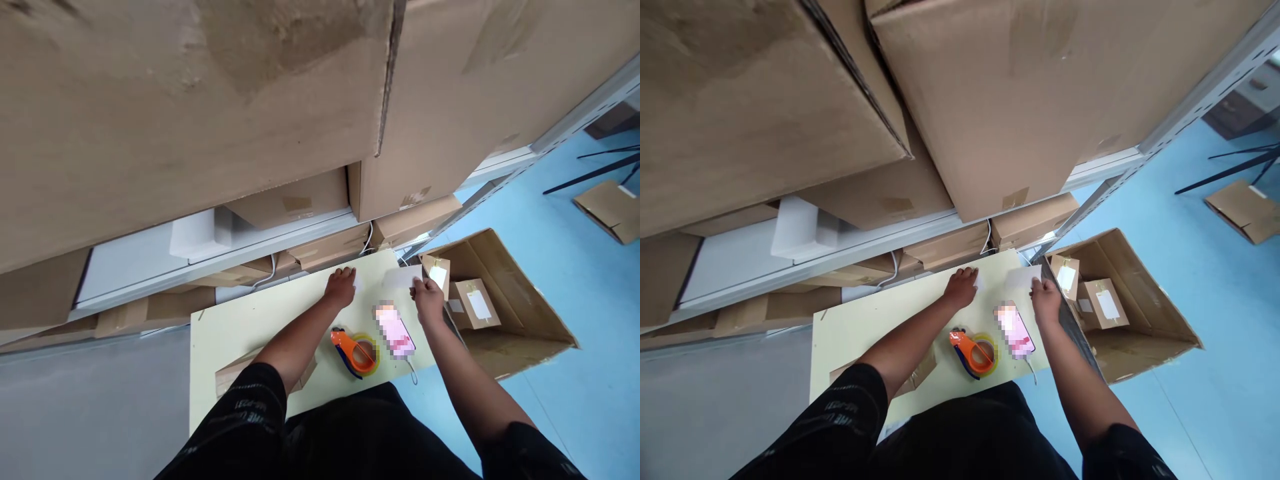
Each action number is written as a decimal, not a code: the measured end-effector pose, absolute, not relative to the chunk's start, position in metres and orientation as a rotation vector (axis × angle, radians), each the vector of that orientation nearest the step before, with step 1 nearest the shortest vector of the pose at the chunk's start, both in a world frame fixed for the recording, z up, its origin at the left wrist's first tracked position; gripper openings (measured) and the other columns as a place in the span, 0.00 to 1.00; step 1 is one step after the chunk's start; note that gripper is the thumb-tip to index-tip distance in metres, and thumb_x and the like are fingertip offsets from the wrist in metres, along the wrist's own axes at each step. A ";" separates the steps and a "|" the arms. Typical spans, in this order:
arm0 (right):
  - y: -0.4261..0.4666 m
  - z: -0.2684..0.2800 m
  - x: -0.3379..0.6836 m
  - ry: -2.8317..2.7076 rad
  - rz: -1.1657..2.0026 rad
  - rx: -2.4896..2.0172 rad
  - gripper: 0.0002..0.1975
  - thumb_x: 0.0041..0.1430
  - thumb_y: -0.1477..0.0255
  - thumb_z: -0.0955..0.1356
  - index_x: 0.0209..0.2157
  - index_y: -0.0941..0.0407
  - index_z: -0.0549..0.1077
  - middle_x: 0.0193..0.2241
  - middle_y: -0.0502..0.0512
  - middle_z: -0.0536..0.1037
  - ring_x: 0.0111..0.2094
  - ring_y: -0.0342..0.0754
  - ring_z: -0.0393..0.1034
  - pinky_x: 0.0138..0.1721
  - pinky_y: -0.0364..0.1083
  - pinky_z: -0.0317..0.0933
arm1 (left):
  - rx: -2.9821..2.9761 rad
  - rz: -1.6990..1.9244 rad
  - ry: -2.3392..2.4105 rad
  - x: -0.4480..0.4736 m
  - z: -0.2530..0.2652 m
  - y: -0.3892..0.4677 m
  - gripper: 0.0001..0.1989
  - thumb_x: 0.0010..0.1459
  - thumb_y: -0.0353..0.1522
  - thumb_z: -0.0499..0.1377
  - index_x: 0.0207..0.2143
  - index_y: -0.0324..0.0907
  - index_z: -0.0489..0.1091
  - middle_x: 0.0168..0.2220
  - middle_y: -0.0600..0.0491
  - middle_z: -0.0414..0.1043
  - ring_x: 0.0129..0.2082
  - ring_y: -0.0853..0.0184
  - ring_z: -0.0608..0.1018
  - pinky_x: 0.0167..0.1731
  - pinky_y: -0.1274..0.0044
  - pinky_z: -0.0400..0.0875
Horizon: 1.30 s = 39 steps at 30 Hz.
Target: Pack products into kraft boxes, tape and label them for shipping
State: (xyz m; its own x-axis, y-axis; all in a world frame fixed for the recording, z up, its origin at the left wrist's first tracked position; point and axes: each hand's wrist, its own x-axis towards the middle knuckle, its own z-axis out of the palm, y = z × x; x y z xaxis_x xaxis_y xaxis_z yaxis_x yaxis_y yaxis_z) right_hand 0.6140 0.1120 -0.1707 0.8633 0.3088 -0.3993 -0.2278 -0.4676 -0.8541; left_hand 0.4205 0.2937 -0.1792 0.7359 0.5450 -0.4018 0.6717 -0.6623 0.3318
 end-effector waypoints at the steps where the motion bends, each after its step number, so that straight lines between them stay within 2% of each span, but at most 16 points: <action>1: 0.102 -0.159 0.613 -0.245 0.565 -2.014 0.17 0.59 0.54 0.71 0.29 0.54 0.74 0.21 0.52 0.76 0.25 0.50 0.73 0.27 0.47 0.67 | 2.386 -0.327 0.953 0.421 -0.174 0.294 0.32 0.62 0.31 0.59 0.68 0.37 0.62 0.65 0.39 0.65 0.63 0.47 0.66 0.62 0.60 0.61; 3: 0.087 -0.131 0.605 -0.673 0.369 -2.061 0.15 0.62 0.57 0.70 0.35 0.55 0.77 0.27 0.57 0.81 0.31 0.53 0.76 0.34 0.50 0.71 | 2.208 -0.249 1.008 0.420 -0.159 0.296 0.25 0.63 0.34 0.60 0.61 0.38 0.70 0.61 0.39 0.70 0.60 0.49 0.71 0.61 0.60 0.64; 5: 0.080 -0.103 0.592 -1.090 0.148 -1.966 0.08 0.65 0.65 0.69 0.39 0.55 0.78 0.35 0.60 0.83 0.38 0.55 0.79 0.41 0.52 0.73 | 1.933 -0.124 1.028 0.414 -0.133 0.294 0.18 0.66 0.42 0.57 0.51 0.40 0.75 0.52 0.41 0.77 0.53 0.53 0.77 0.55 0.63 0.70; 7: 0.082 -0.077 0.576 -1.407 -0.020 -1.787 0.08 0.65 0.73 0.68 0.43 0.53 0.78 0.41 0.61 0.83 0.42 0.55 0.79 0.45 0.53 0.74 | 1.534 0.051 0.961 0.401 -0.100 0.287 0.25 0.67 0.52 0.54 0.42 0.40 0.76 0.42 0.43 0.80 0.42 0.57 0.81 0.46 0.66 0.75; 10: 0.095 -0.046 0.551 -1.640 -0.158 -1.540 0.14 0.62 0.80 0.67 0.46 0.52 0.77 0.42 0.59 0.82 0.43 0.54 0.78 0.45 0.53 0.75 | 1.025 0.314 0.803 0.367 -0.041 0.268 0.31 0.59 0.60 0.59 0.37 0.38 0.74 0.32 0.45 0.79 0.31 0.62 0.81 0.36 0.69 0.76; 12: 0.104 -0.031 0.533 -1.709 -0.166 -1.411 0.16 0.60 0.82 0.67 0.47 0.52 0.77 0.41 0.60 0.82 0.44 0.54 0.78 0.44 0.54 0.76 | 0.947 0.467 0.789 0.339 -0.003 0.254 0.30 0.57 0.59 0.62 0.33 0.38 0.73 0.28 0.47 0.77 0.26 0.64 0.79 0.31 0.72 0.75; 17: 0.114 0.004 0.482 -1.818 -0.137 -1.145 0.19 0.58 0.84 0.67 0.48 0.53 0.77 0.43 0.61 0.82 0.45 0.56 0.78 0.44 0.56 0.77 | 0.979 0.726 0.918 0.264 0.054 0.226 0.18 0.55 0.45 0.70 0.29 0.39 0.73 0.25 0.52 0.76 0.22 0.69 0.77 0.29 0.77 0.72; 20: 0.110 0.021 0.447 -1.887 -0.163 -1.008 0.19 0.58 0.84 0.68 0.48 0.53 0.77 0.43 0.62 0.82 0.45 0.56 0.78 0.44 0.57 0.77 | 0.971 0.791 0.898 0.220 0.066 0.212 0.18 0.57 0.45 0.68 0.28 0.40 0.73 0.25 0.52 0.76 0.23 0.69 0.77 0.29 0.76 0.72; 23: 0.104 0.031 0.408 -1.906 -0.146 -0.934 0.20 0.59 0.83 0.68 0.49 0.51 0.76 0.44 0.60 0.82 0.45 0.56 0.79 0.45 0.58 0.77 | 0.970 0.816 0.908 0.178 0.072 0.197 0.19 0.56 0.45 0.69 0.27 0.40 0.71 0.24 0.53 0.75 0.23 0.68 0.77 0.28 0.77 0.71; 26: 0.097 0.038 0.362 -1.818 0.028 -1.059 0.19 0.60 0.79 0.70 0.51 0.49 0.75 0.49 0.60 0.81 0.49 0.58 0.77 0.49 0.61 0.75 | 0.965 0.875 0.917 0.134 0.079 0.184 0.19 0.54 0.45 0.70 0.26 0.40 0.71 0.23 0.53 0.75 0.22 0.69 0.76 0.28 0.77 0.71; 28: 0.092 0.044 0.328 -1.634 0.290 -1.247 0.19 0.60 0.74 0.71 0.53 0.50 0.74 0.51 0.62 0.79 0.52 0.59 0.76 0.52 0.62 0.74 | 0.940 0.960 0.922 0.105 0.082 0.177 0.19 0.54 0.45 0.70 0.27 0.40 0.71 0.23 0.54 0.75 0.23 0.69 0.76 0.28 0.77 0.72; 32: 0.083 0.058 0.259 -1.161 1.068 -1.293 0.20 0.59 0.66 0.73 0.53 0.52 0.72 0.42 0.58 0.81 0.44 0.54 0.79 0.49 0.57 0.74 | 0.850 1.122 0.889 0.053 0.088 0.165 0.19 0.55 0.46 0.70 0.31 0.40 0.72 0.25 0.55 0.75 0.25 0.71 0.76 0.30 0.78 0.72; 34: 0.080 0.068 0.228 -0.973 1.321 -1.178 0.23 0.57 0.62 0.74 0.52 0.53 0.73 0.40 0.57 0.82 0.41 0.54 0.79 0.47 0.55 0.74 | 0.812 1.181 0.852 0.034 0.091 0.159 0.19 0.55 0.46 0.71 0.32 0.41 0.72 0.25 0.56 0.75 0.25 0.72 0.76 0.30 0.79 0.71; 39: 0.078 0.097 0.181 -0.663 1.434 -1.038 0.28 0.53 0.58 0.77 0.53 0.52 0.73 0.43 0.57 0.82 0.38 0.54 0.80 0.42 0.54 0.76 | 0.828 1.259 0.818 0.005 0.100 0.147 0.21 0.54 0.48 0.71 0.33 0.41 0.70 0.27 0.56 0.75 0.26 0.71 0.77 0.31 0.77 0.73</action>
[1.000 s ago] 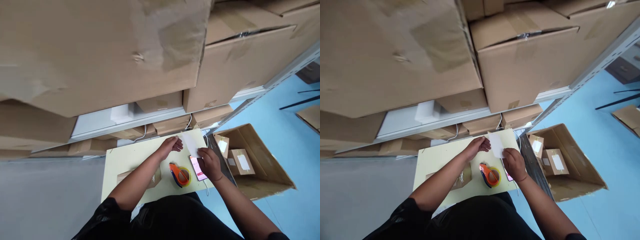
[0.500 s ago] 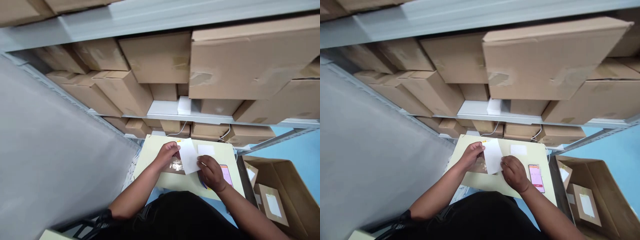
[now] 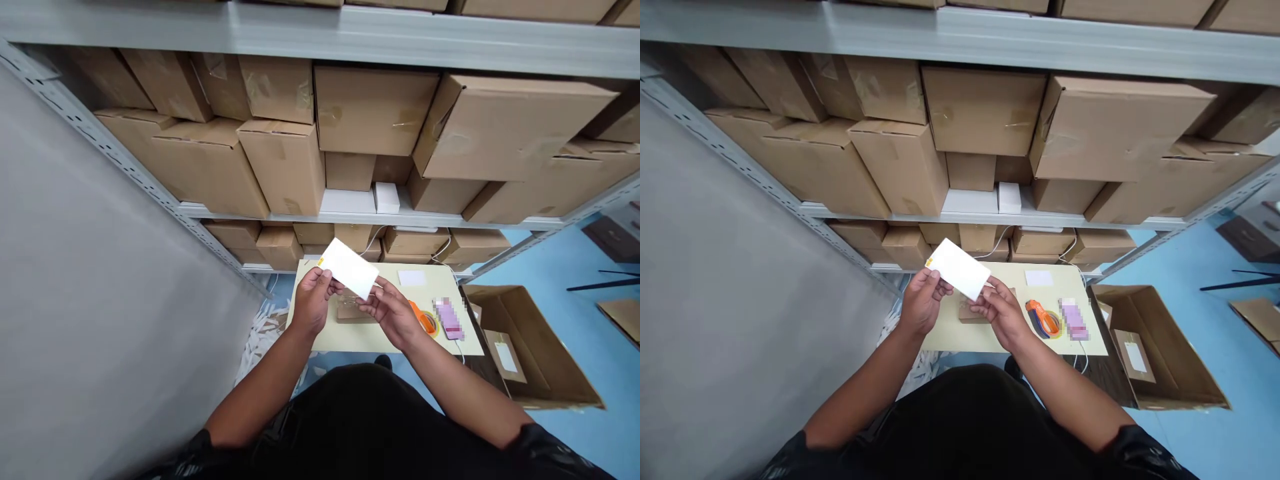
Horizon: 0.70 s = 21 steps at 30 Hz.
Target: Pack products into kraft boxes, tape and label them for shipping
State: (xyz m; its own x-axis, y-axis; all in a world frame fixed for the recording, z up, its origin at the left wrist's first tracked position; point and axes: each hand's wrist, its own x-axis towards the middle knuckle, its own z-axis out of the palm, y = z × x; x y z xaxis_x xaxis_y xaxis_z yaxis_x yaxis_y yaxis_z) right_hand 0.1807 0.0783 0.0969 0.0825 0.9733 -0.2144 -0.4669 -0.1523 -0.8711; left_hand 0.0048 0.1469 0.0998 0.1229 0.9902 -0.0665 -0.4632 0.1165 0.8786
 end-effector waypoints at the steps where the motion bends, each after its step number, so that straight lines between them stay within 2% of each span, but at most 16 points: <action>1: 0.078 0.102 0.177 -0.654 1.424 -1.024 0.27 0.53 0.58 0.77 0.53 0.52 0.73 0.42 0.57 0.82 0.38 0.54 0.80 0.42 0.53 0.76 | 0.833 1.262 0.815 0.002 0.101 0.144 0.21 0.54 0.48 0.71 0.33 0.41 0.69 0.27 0.55 0.76 0.27 0.70 0.77 0.31 0.77 0.73; 7: 0.071 0.125 0.174 -0.693 1.254 -1.050 0.19 0.51 0.60 0.78 0.42 0.53 0.78 0.38 0.54 0.83 0.32 0.49 0.75 0.34 0.48 0.71 | 0.855 1.260 0.808 0.007 0.099 0.120 0.21 0.56 0.48 0.70 0.34 0.41 0.70 0.28 0.54 0.77 0.29 0.68 0.79 0.34 0.76 0.74; 10: 0.070 0.134 0.187 -0.697 1.172 -1.085 0.19 0.49 0.61 0.79 0.40 0.54 0.80 0.34 0.52 0.83 0.32 0.48 0.74 0.36 0.47 0.69 | 0.902 1.210 0.770 0.013 0.096 0.111 0.19 0.57 0.47 0.68 0.37 0.41 0.72 0.29 0.52 0.78 0.30 0.66 0.80 0.35 0.74 0.74; 13: 0.072 0.143 0.212 -0.773 1.143 -1.130 0.18 0.48 0.61 0.78 0.39 0.55 0.81 0.33 0.52 0.83 0.34 0.49 0.75 0.40 0.48 0.68 | 0.990 1.253 0.739 0.011 0.105 0.116 0.20 0.59 0.46 0.66 0.43 0.41 0.75 0.35 0.50 0.79 0.33 0.66 0.79 0.36 0.75 0.73; 16: 0.076 0.154 0.242 -0.926 1.184 -1.247 0.14 0.48 0.62 0.77 0.35 0.56 0.82 0.30 0.52 0.83 0.32 0.49 0.73 0.36 0.47 0.66 | 1.194 1.270 0.794 0.008 0.134 0.128 0.20 0.58 0.45 0.67 0.47 0.43 0.76 0.42 0.48 0.80 0.37 0.65 0.78 0.38 0.75 0.72; 18: 0.080 0.164 0.260 -1.069 1.266 -1.300 0.12 0.48 0.64 0.76 0.34 0.56 0.82 0.29 0.51 0.82 0.30 0.47 0.72 0.33 0.45 0.64 | 1.388 1.115 0.859 0.011 0.156 0.134 0.20 0.55 0.43 0.69 0.46 0.43 0.78 0.40 0.49 0.79 0.37 0.65 0.78 0.39 0.76 0.72; 21: 0.086 0.177 0.278 -1.270 1.406 -1.291 0.10 0.47 0.66 0.76 0.31 0.57 0.81 0.26 0.49 0.80 0.27 0.45 0.70 0.31 0.44 0.61 | 1.599 0.848 0.897 0.029 0.178 0.128 0.15 0.53 0.40 0.71 0.40 0.42 0.80 0.32 0.53 0.77 0.32 0.66 0.75 0.34 0.77 0.69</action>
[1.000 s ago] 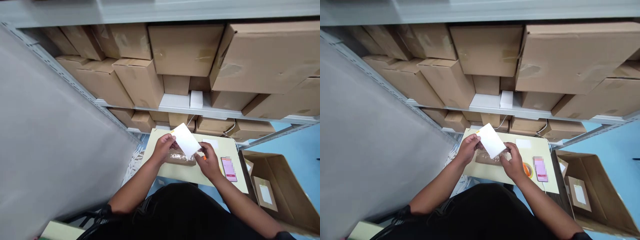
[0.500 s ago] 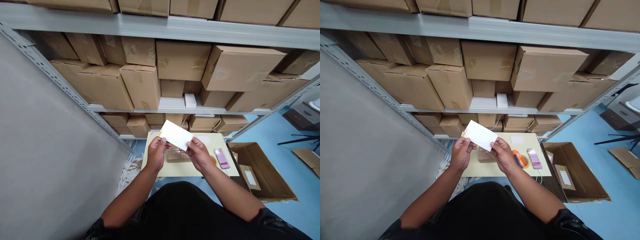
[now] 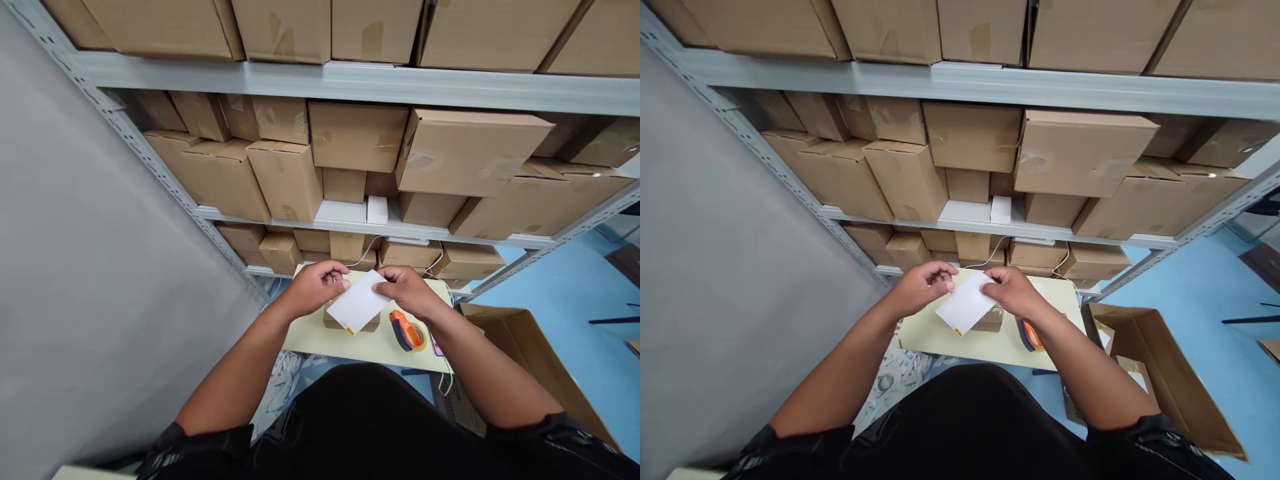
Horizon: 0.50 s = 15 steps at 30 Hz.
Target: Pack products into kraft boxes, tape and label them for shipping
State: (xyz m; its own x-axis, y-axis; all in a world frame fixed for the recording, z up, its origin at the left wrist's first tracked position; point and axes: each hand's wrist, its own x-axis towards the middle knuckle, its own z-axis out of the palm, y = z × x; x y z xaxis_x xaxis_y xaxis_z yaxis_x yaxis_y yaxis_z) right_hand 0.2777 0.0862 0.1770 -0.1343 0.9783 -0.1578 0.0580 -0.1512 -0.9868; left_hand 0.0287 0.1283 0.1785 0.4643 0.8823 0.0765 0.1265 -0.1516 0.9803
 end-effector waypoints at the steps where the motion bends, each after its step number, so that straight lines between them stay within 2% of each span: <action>1: 0.088 0.180 0.280 -1.293 1.430 -1.267 0.10 0.46 0.67 0.77 0.31 0.57 0.81 0.26 0.49 0.79 0.27 0.45 0.69 0.30 0.43 0.60 | 1.625 0.805 0.908 0.037 0.181 0.123 0.13 0.53 0.39 0.70 0.38 0.42 0.79 0.30 0.54 0.75 0.30 0.67 0.74 0.31 0.78 0.68; 4: 0.089 0.179 0.281 -1.147 1.415 -1.159 0.15 0.43 0.65 0.79 0.34 0.56 0.81 0.29 0.50 0.81 0.29 0.45 0.71 0.33 0.44 0.64 | 1.550 0.877 0.973 0.063 0.174 0.104 0.11 0.54 0.40 0.69 0.32 0.42 0.76 0.28 0.55 0.74 0.27 0.68 0.73 0.27 0.78 0.65; 6: 0.086 0.171 0.277 -0.990 1.406 -1.108 0.20 0.42 0.62 0.80 0.37 0.55 0.81 0.31 0.51 0.82 0.30 0.47 0.73 0.35 0.45 0.66 | 1.413 1.025 1.019 0.078 0.162 0.090 0.13 0.55 0.41 0.68 0.33 0.42 0.75 0.29 0.55 0.75 0.28 0.68 0.73 0.28 0.78 0.66; 9: 0.081 0.160 0.271 -0.890 1.478 -1.113 0.23 0.44 0.56 0.80 0.38 0.56 0.80 0.29 0.53 0.82 0.27 0.48 0.73 0.32 0.46 0.66 | 1.243 1.135 1.002 0.091 0.147 0.075 0.17 0.54 0.45 0.70 0.35 0.42 0.72 0.30 0.54 0.75 0.30 0.67 0.75 0.31 0.77 0.69; 12: 0.077 0.159 0.269 -0.904 1.537 -1.146 0.23 0.45 0.55 0.80 0.37 0.57 0.79 0.28 0.54 0.82 0.25 0.49 0.73 0.29 0.46 0.66 | 1.200 1.060 0.883 0.088 0.148 0.068 0.20 0.53 0.47 0.71 0.35 0.41 0.72 0.29 0.53 0.75 0.30 0.67 0.76 0.32 0.76 0.72; 15: 0.075 0.170 0.270 -0.998 1.522 -1.200 0.22 0.46 0.57 0.80 0.37 0.57 0.80 0.28 0.54 0.83 0.26 0.49 0.74 0.28 0.46 0.65 | 1.170 1.059 0.807 0.072 0.163 0.072 0.20 0.57 0.48 0.68 0.33 0.40 0.73 0.29 0.52 0.75 0.29 0.67 0.76 0.32 0.76 0.72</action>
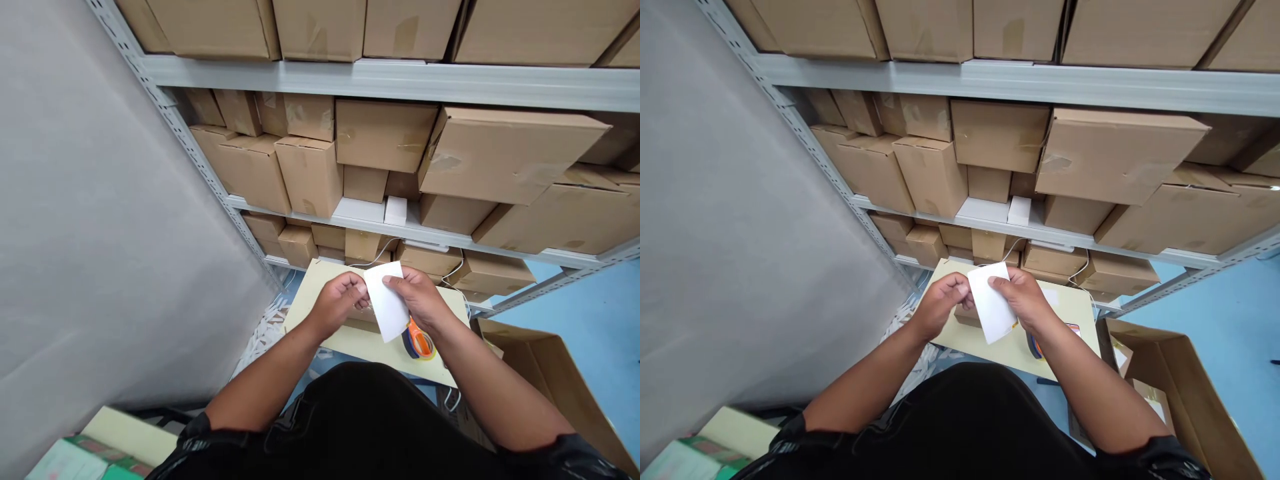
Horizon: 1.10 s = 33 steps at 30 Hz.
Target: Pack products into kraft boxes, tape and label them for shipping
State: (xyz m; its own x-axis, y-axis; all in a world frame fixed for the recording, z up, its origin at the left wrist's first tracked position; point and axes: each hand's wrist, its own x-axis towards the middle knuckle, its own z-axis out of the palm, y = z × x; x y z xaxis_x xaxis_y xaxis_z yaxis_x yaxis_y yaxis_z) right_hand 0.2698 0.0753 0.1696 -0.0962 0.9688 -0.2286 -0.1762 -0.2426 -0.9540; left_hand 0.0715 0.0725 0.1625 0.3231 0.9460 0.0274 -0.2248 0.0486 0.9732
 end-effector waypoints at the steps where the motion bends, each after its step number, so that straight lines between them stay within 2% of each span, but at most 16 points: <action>1: 0.074 0.174 0.270 -1.044 1.511 -1.222 0.22 0.46 0.57 0.79 0.37 0.58 0.81 0.28 0.54 0.83 0.26 0.49 0.74 0.27 0.45 0.65 | 1.153 1.064 0.790 0.065 0.168 0.075 0.19 0.58 0.48 0.67 0.32 0.40 0.73 0.29 0.51 0.75 0.29 0.67 0.76 0.33 0.76 0.72; 10: 0.062 0.182 0.258 -1.219 1.522 -1.284 0.19 0.49 0.58 0.78 0.37 0.57 0.81 0.28 0.54 0.83 0.25 0.48 0.74 0.25 0.43 0.61 | 1.107 0.796 0.665 0.027 0.184 0.085 0.11 0.54 0.39 0.69 0.29 0.39 0.77 0.26 0.50 0.76 0.27 0.67 0.76 0.31 0.75 0.70; 15: 0.059 0.180 0.255 -1.250 1.548 -1.278 0.16 0.51 0.59 0.77 0.35 0.57 0.81 0.28 0.52 0.82 0.24 0.46 0.72 0.24 0.42 0.59 | 1.078 0.761 0.628 0.022 0.176 0.085 0.13 0.55 0.41 0.68 0.29 0.38 0.78 0.26 0.48 0.77 0.28 0.65 0.77 0.32 0.74 0.70; 20: 0.056 0.181 0.253 -1.244 1.566 -1.282 0.15 0.51 0.60 0.77 0.35 0.57 0.81 0.27 0.52 0.82 0.23 0.45 0.71 0.24 0.42 0.59 | 1.057 0.723 0.618 0.019 0.173 0.086 0.11 0.52 0.38 0.70 0.29 0.39 0.78 0.26 0.48 0.77 0.27 0.66 0.76 0.32 0.74 0.69; 33: 0.054 0.172 0.258 -1.222 1.664 -1.258 0.16 0.51 0.60 0.77 0.35 0.58 0.80 0.28 0.53 0.82 0.25 0.46 0.71 0.25 0.43 0.59 | 1.050 0.725 0.518 0.035 0.158 0.079 0.21 0.54 0.47 0.73 0.32 0.37 0.75 0.29 0.50 0.76 0.29 0.69 0.76 0.35 0.76 0.70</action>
State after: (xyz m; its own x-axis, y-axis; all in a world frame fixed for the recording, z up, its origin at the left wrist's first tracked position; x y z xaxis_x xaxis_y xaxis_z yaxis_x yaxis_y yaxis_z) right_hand 0.2583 0.0535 0.1716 -0.2757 0.9160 -0.2915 0.0044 -0.3020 -0.9533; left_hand 0.0351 0.0785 0.1576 0.6617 0.7485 -0.0451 -0.2853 0.3069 0.9080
